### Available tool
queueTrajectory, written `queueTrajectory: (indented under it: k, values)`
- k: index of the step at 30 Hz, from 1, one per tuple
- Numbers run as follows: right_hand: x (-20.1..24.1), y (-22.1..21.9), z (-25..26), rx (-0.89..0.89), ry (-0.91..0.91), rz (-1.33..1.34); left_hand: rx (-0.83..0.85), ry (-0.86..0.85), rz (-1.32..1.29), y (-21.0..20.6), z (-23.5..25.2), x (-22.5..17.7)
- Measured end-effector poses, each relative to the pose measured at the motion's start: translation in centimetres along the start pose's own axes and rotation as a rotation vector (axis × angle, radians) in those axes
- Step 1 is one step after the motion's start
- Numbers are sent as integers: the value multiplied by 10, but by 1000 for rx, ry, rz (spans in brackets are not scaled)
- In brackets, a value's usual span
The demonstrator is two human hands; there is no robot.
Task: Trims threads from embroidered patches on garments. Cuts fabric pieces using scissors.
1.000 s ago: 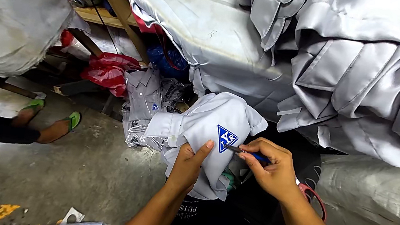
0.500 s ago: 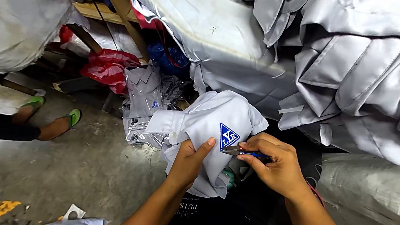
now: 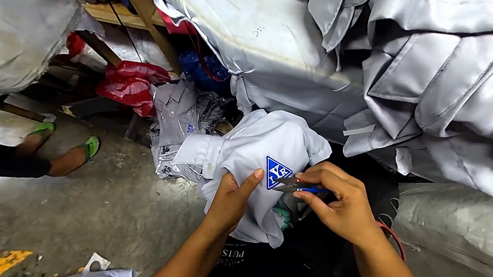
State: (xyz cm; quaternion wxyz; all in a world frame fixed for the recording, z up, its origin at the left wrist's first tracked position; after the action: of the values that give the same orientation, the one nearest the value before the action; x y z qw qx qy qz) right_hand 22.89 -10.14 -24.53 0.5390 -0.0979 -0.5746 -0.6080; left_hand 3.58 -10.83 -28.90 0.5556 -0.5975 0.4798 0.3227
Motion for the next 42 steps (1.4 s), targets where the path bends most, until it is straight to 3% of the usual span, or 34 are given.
queueTrajectory:
  k: [20,26,42]
  values:
    - [-15,5,-2,-131,-22,-24,-19,31,-15,3,0,0]
    - [-14,-8,-8,-140,-29,52,-27,36,-67,1,-1,6]
    - [-8,8,2,-111,43,-91,-22,13,-19,5,-2,2]
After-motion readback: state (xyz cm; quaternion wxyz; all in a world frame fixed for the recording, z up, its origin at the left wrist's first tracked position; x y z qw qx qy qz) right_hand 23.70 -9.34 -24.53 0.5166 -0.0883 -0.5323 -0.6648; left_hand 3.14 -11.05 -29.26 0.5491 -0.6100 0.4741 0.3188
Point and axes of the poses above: each hand's wrist, its own z-axis towards the middle knuckle, its own y-axis out of the back of the hand, x = y × z, the point moved 8 cm from there along z, towards the middle knuckle, and after that the axes turned 10 degrees about x, right-handed, at the moved point
